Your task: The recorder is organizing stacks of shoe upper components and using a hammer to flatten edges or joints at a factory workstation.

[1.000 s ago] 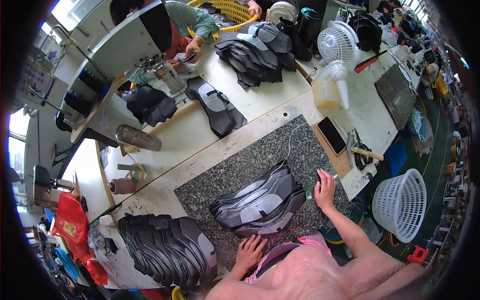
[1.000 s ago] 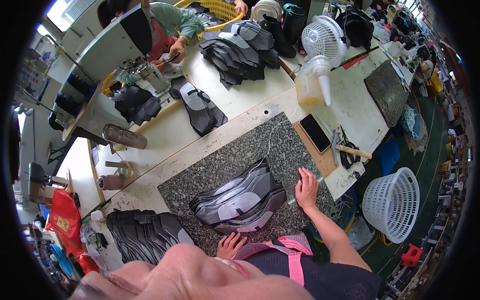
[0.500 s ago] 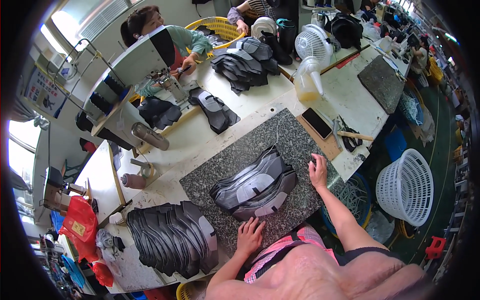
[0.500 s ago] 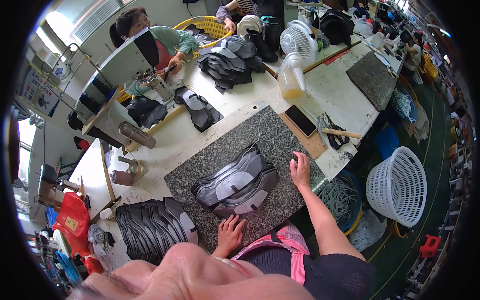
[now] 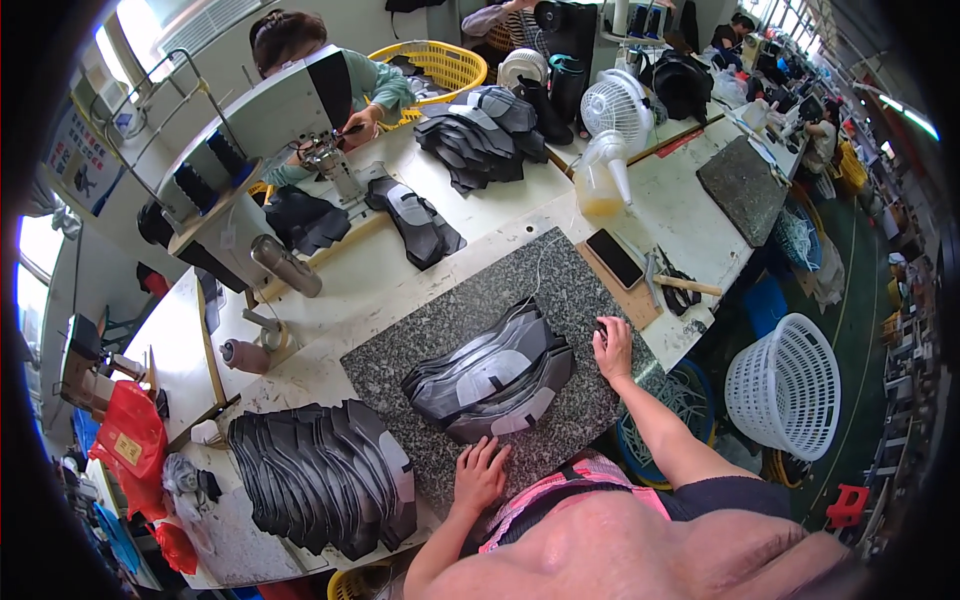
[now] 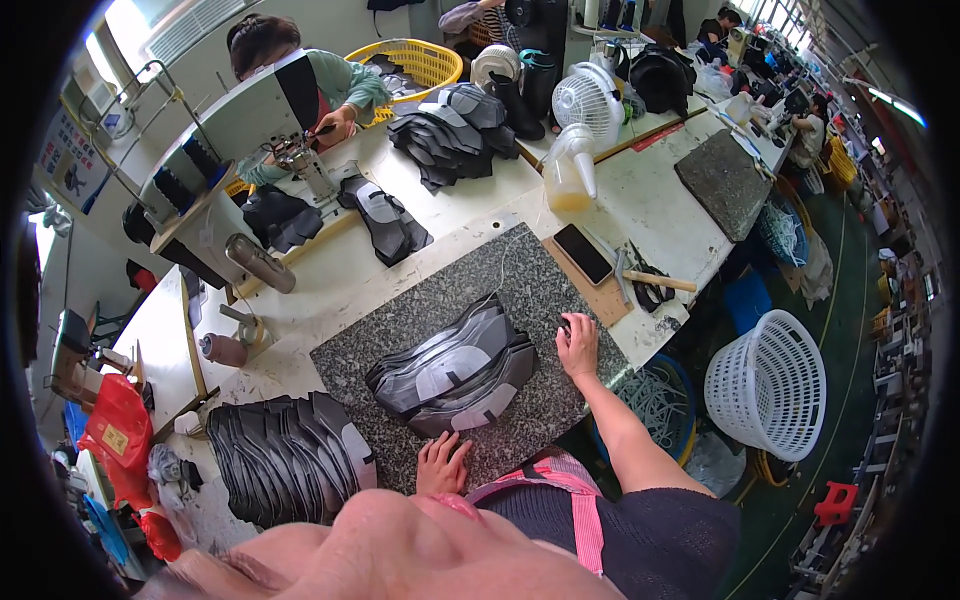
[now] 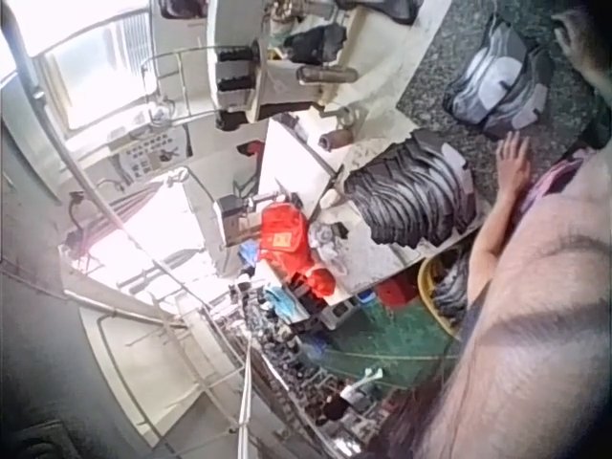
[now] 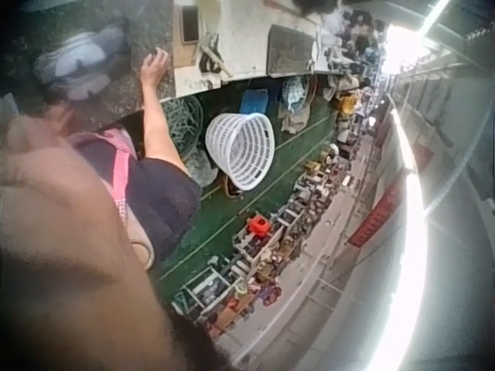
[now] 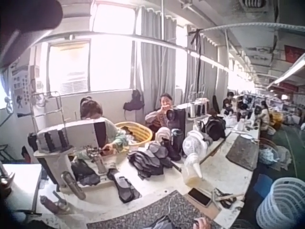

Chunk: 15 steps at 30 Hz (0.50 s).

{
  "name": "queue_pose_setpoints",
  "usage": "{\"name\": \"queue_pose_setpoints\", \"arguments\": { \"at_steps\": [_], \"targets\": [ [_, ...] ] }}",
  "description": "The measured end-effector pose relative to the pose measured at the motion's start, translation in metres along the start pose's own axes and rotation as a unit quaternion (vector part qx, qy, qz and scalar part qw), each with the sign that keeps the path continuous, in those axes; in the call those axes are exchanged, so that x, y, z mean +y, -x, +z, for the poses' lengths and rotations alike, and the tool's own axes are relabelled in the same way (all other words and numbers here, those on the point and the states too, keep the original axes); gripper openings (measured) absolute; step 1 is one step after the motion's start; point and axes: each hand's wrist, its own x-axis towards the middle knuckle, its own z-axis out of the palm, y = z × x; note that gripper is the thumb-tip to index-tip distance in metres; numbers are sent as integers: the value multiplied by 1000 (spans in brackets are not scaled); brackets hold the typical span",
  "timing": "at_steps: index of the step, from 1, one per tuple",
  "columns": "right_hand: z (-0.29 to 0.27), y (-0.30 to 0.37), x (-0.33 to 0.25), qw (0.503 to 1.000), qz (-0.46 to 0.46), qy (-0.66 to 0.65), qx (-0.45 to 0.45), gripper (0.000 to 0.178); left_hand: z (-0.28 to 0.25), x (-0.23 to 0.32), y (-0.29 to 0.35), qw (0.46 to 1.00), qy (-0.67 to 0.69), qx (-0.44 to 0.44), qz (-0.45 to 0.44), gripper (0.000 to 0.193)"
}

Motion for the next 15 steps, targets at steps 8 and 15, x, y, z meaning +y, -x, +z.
{"name": "queue_pose_setpoints", "arguments": {
  "at_steps": [8, 15],
  "targets": [
    [-3, 2, -4, 999, 4, 24, -32, 35, 8, -1, 6, 1000, 10, 8, -19, 50],
    [-12, -6, -15, 995, 8, 46, -85, 44, 6, -4, 6, 999, 15, -3, -34, 51]
  ]
}}
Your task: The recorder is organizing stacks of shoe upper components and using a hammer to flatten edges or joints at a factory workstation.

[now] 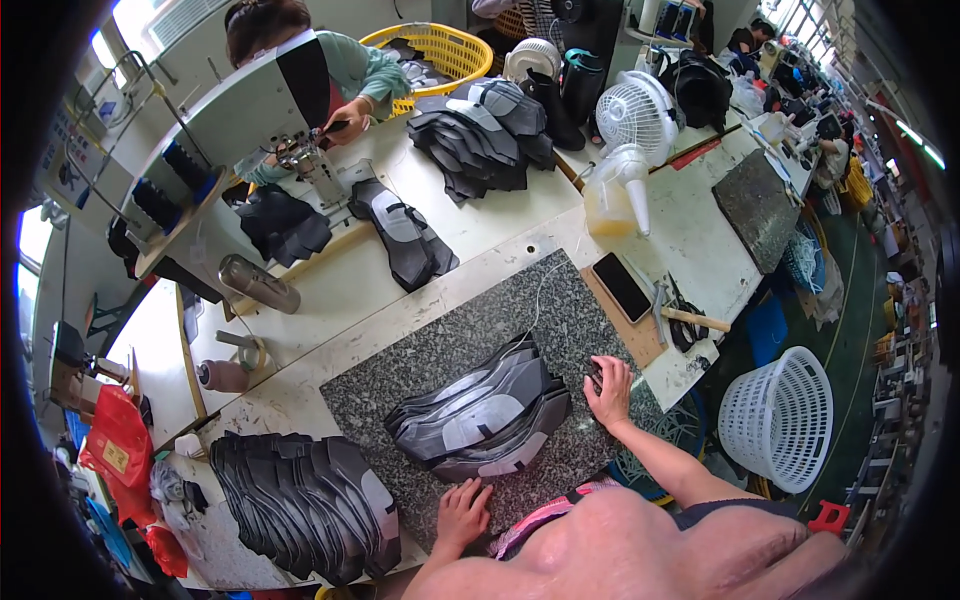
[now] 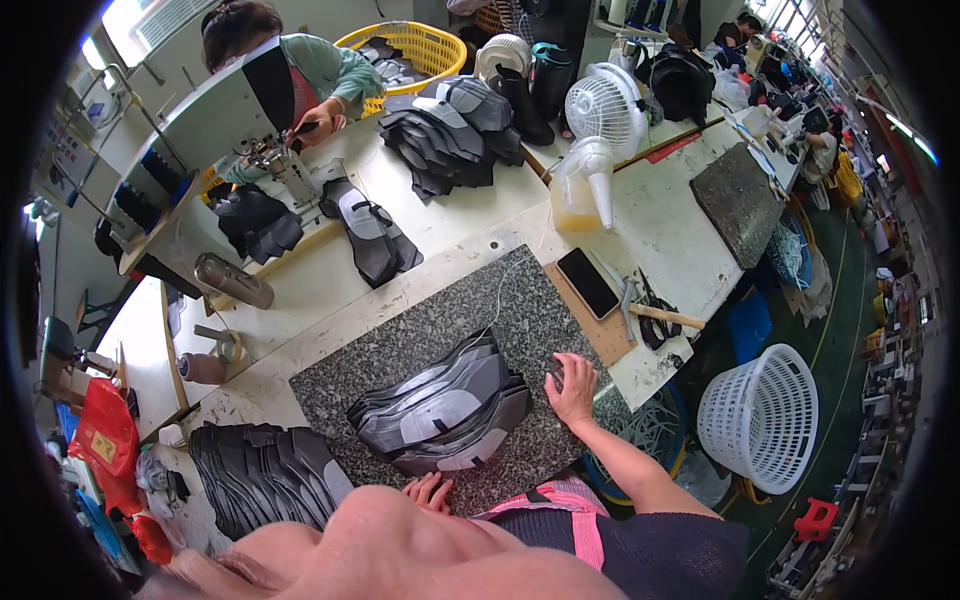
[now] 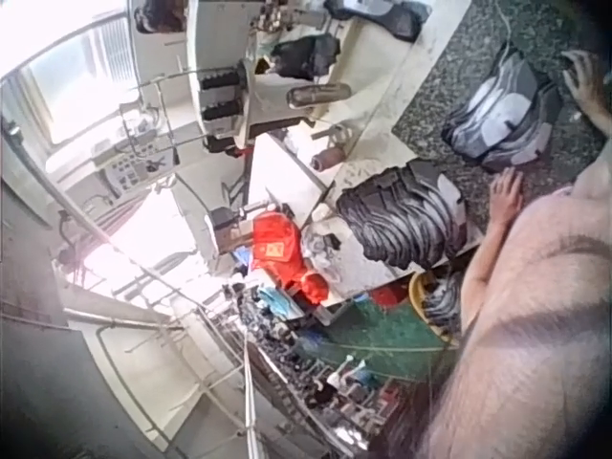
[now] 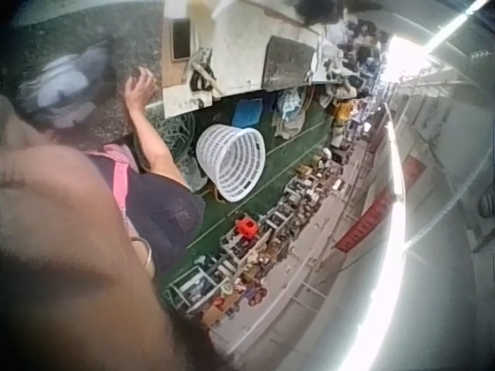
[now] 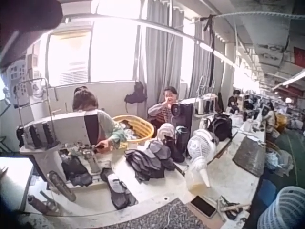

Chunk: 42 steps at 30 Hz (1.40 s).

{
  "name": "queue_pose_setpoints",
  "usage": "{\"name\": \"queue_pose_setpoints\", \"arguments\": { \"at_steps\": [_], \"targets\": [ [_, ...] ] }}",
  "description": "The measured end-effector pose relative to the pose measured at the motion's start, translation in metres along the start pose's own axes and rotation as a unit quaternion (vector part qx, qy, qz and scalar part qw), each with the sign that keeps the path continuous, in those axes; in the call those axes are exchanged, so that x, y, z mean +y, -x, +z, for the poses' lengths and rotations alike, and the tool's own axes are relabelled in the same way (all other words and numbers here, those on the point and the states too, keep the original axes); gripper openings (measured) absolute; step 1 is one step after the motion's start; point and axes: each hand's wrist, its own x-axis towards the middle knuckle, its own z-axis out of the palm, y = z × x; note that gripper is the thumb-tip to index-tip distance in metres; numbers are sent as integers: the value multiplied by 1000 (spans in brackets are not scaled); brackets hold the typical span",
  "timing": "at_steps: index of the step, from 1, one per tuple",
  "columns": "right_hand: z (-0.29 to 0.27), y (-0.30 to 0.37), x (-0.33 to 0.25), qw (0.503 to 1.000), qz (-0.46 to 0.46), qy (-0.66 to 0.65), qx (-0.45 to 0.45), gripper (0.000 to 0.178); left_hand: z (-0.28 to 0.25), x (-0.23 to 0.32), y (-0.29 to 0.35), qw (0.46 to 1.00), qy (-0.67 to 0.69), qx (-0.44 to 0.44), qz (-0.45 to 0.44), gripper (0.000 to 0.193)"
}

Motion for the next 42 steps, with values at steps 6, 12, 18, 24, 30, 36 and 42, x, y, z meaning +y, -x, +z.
{"name": "queue_pose_setpoints", "arguments": {
  "at_steps": [6, 12, 18, 24, 30, 36, 42],
  "targets": [
    [-1, -1, -2, 999, -12, -1, -35, 43, 11, -10, 9, 999, -2, -52, 10, 52],
    [-2, -1, 2, 998, -27, 16, -61, 40, 13, -8, 15, 995, -8, -96, -16, 58],
    [1, 2, 7, 996, -31, 19, -81, 41, -4, 6, 7, 997, -49, -60, -19, 58],
    [1, 3, 8, 995, -23, 15, -98, 40, -11, 7, 3, 994, -73, -84, -8, 55],
    [0, 0, 7, 995, -28, 21, -94, 40, -16, 4, 2, 989, -62, -137, 3, 52],
    [5, -1, 9, 995, -29, 25, -90, 40, 26, -3, 33, 991, -47, -128, 2, 50],
    [2, 1, 5, 996, -31, 30, -78, 40, 20, -5, 28, 993, -53, -107, 18, 48]
  ]
}}
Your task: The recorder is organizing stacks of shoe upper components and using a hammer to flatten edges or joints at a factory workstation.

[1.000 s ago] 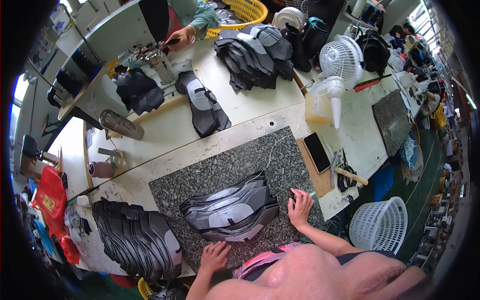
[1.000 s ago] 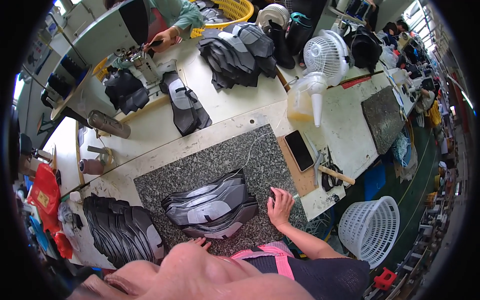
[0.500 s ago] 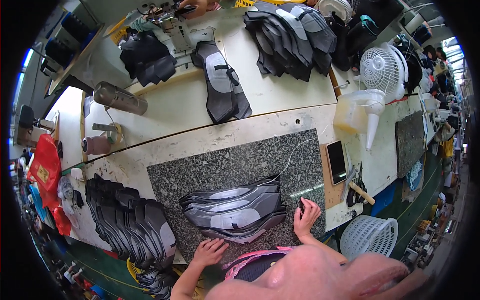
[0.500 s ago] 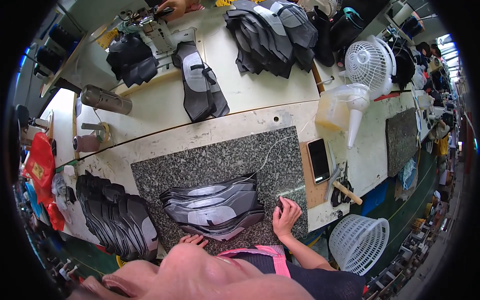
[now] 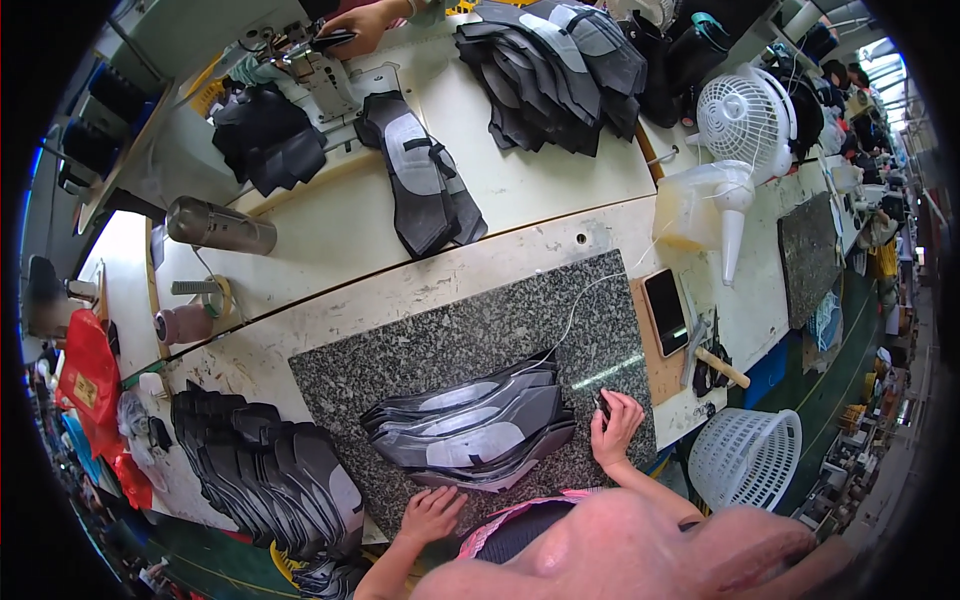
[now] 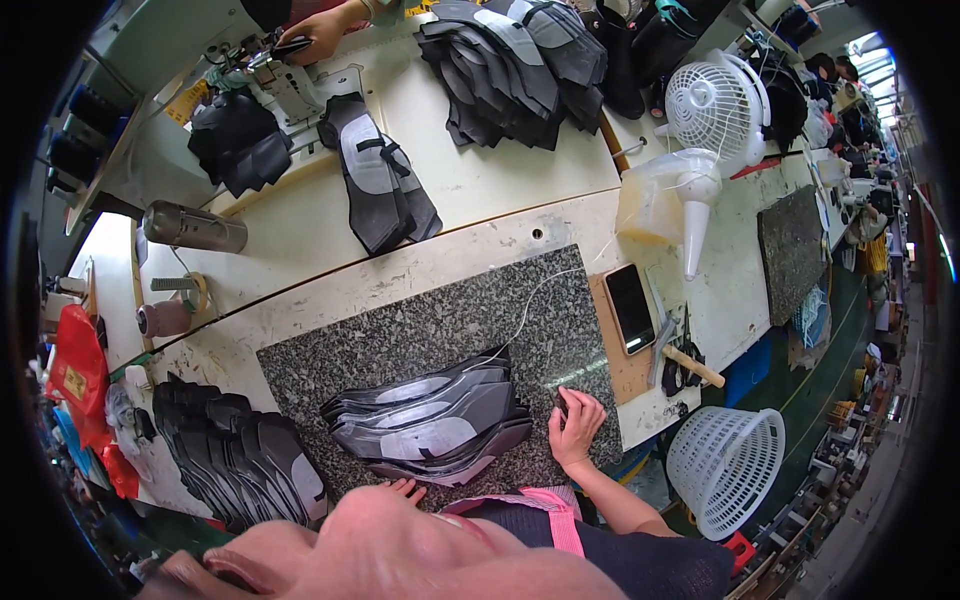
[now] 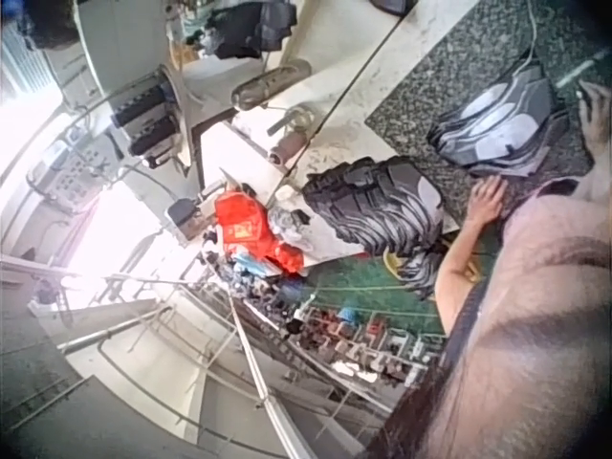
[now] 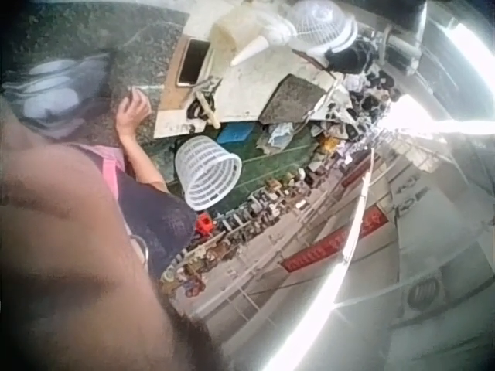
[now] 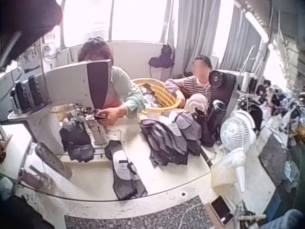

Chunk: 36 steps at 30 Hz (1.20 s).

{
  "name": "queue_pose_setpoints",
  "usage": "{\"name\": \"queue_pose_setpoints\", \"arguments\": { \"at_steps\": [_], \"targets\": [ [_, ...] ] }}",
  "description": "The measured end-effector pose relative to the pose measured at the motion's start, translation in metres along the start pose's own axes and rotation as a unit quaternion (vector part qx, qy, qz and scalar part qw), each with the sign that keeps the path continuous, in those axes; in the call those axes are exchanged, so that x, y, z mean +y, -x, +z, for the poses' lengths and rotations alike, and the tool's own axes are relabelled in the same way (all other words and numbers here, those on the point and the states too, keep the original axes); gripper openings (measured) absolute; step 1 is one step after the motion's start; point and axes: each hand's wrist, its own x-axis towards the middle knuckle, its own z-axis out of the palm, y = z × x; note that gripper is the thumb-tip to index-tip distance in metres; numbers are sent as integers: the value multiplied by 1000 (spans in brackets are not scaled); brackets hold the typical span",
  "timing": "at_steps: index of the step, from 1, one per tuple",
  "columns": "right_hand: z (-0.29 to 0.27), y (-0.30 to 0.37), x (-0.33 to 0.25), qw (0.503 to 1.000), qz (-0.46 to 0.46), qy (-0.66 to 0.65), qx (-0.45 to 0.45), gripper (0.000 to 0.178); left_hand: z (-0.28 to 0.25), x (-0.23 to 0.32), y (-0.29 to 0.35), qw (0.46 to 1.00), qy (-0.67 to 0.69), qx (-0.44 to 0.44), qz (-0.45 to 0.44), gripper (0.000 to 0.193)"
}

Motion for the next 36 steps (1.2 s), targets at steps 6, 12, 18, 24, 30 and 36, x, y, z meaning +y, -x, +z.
{"name": "queue_pose_setpoints", "arguments": {
  "at_steps": [6, 12, 18, 24, 30, 36],
  "targets": [
    [2, 9, 4, 1000, 5, -2, 1, 42, -24, 5, -8, 999, 31, -33, -11, 52],
    [-3, -3, 3, 999, -4, -33, 12, 38, -34, 14, -23, 994, 72, 27, -73, 53],
    [-4, -27, 17, 989, 17, -144, 15, 21, -93, 33, -76, 942, 251, 126, -182, 25],
    [0, -21, 19, 933, 146, -330, 6, 20, -145, 21, -140, 940, 157, 257, -158, 31],
    [-22, -21, -34, 857, 157, -481, -98, 17, -157, 6, -215, 957, 93, 214, -171, 51],
    [-25, -39, -69, 910, 107, -377, -139, 10, -154, 2, -237, 978, 39, 73, -191, 47]
  ]
}}
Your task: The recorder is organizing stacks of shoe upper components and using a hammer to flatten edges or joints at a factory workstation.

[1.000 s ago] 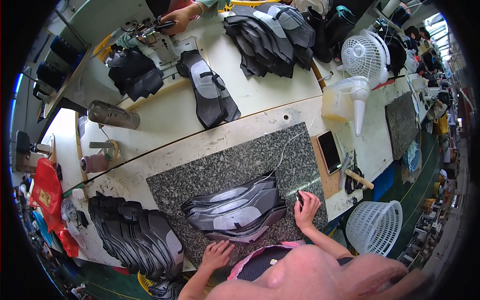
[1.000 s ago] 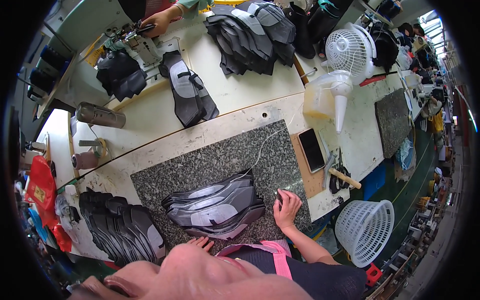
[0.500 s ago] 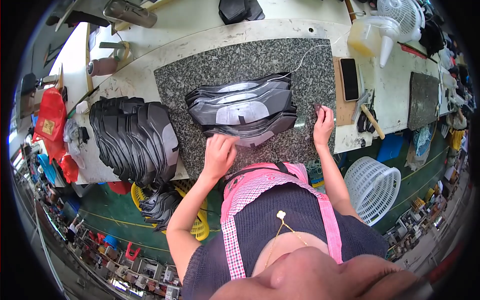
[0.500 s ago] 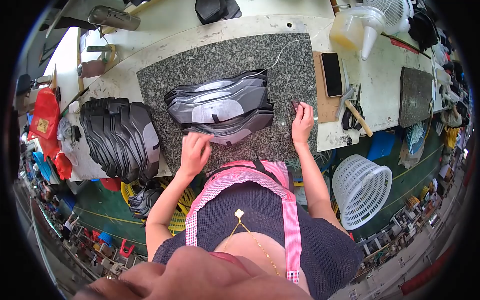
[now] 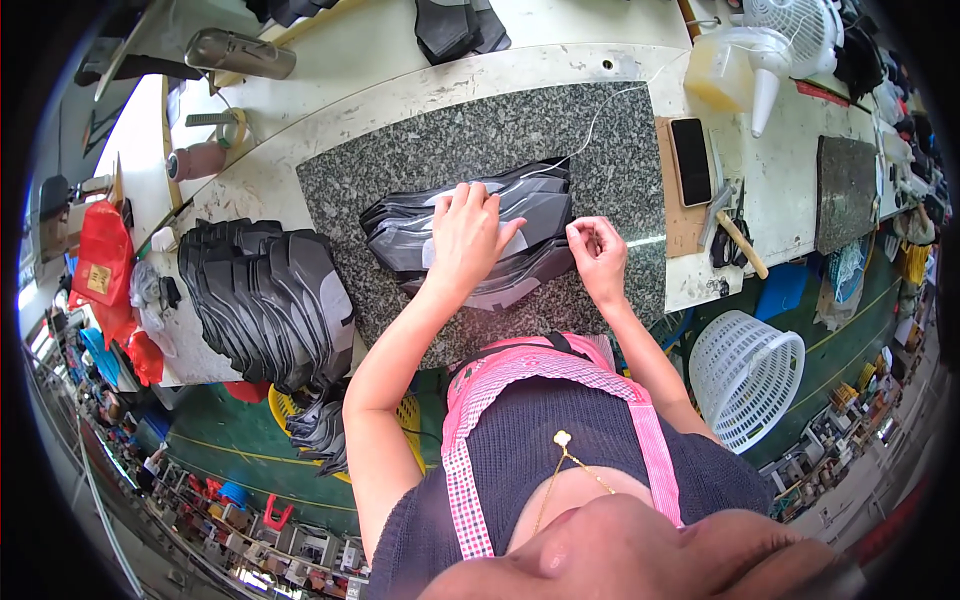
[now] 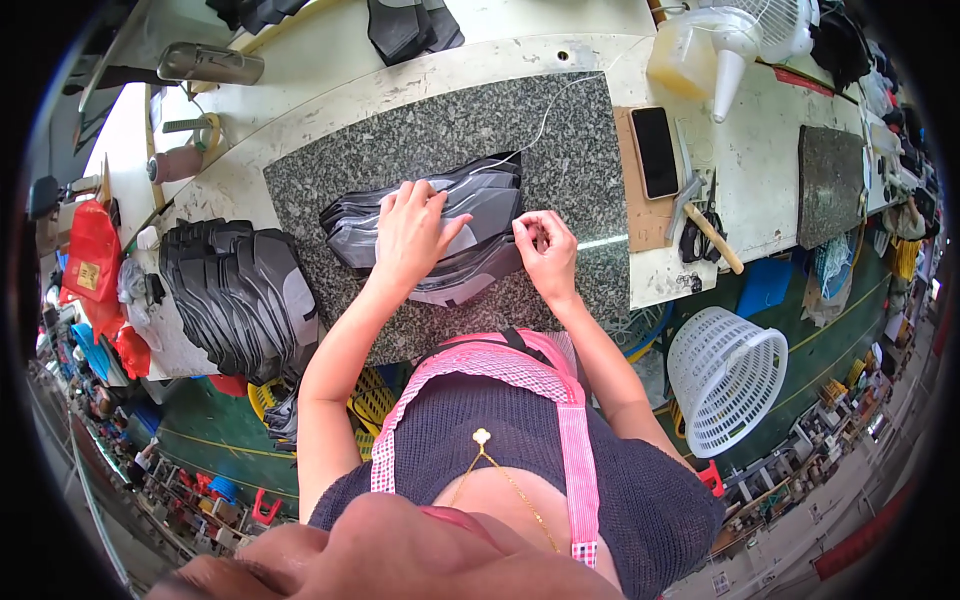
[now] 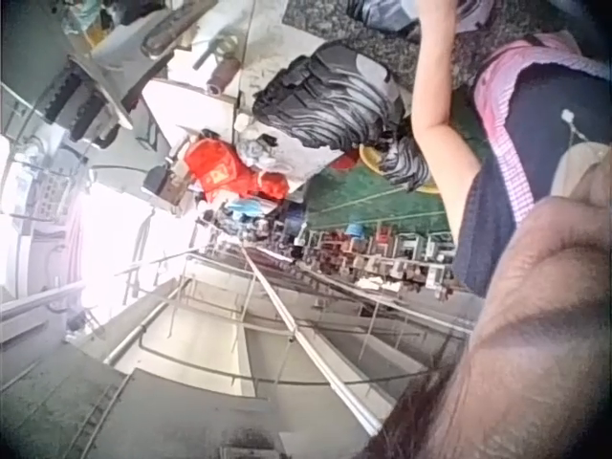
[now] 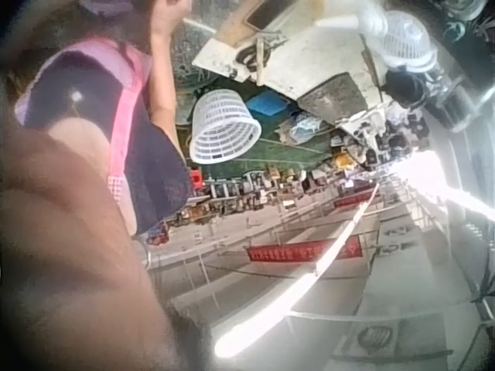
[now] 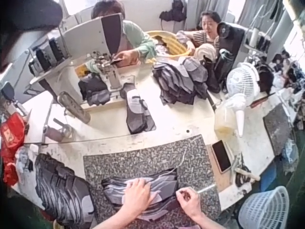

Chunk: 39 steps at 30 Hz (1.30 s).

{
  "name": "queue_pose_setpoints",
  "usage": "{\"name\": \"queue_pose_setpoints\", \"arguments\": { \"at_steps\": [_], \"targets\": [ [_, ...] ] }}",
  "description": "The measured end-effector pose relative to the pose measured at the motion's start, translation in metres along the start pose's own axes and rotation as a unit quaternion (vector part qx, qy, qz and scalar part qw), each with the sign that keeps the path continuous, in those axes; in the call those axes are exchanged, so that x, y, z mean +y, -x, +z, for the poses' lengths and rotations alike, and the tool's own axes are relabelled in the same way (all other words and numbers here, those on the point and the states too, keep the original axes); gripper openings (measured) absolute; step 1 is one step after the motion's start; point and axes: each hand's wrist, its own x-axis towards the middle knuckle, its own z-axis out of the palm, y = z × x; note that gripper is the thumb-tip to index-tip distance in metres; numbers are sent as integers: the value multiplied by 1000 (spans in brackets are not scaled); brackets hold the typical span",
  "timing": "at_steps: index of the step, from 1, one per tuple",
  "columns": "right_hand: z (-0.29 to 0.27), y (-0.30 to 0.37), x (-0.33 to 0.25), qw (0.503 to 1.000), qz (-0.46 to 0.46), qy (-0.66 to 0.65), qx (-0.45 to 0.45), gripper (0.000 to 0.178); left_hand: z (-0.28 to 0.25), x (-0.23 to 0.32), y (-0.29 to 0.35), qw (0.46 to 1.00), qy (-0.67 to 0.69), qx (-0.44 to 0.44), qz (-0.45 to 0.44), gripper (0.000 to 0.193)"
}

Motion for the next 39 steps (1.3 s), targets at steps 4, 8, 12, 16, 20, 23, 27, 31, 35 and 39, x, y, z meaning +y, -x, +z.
{"name": "queue_pose_setpoints", "arguments": {
  "at_steps": [4, 8, 12, 16, 20, 23, 27, 31, 35, 39],
  "targets": [
    [3, -20, -9, 1000, -11, -2, 6, 8, 2, 1, -3, 999, -29, 15, -7, 48],
    [2, -38, -12, 999, -15, 38, 34, 12, -1, -1, -7, 999, 11, 33, 4, 48],
    [3, -44, 2, 998, -8, 51, 21, 19, 1, 3, 6, 1000, 24, 13, -2, 56],
    [20, -41, 4, 996, 18, 81, -13, 29, 0, 3, 29, 999, 15, -50, 8, 81],
    [19, -42, -8, 995, 40, 79, -43, 34, 1, 5, 28, 999, 28, -33, 18, 81],
    [14, -48, -10, 992, 77, 63, -74, 37, 4, 4, 27, 999, 29, -26, 18, 81],
    [16, -52, -18, 991, 109, 19, -81, 36, 11, 6, 27, 1000, 19, -20, 14, 82],
    [22, -52, -6, 990, 120, -12, -77, 35, 12, 16, 26, 999, -6, -35, -4, 83],
    [23, -50, -2, 986, 137, -53, -75, 35, 15, 18, 29, 999, -15, -27, -6, 83],
    [24, -50, -4, 978, 165, -97, -77, 34, 19, 16, 27, 1000, -21, -17, -4, 81]
  ]
}}
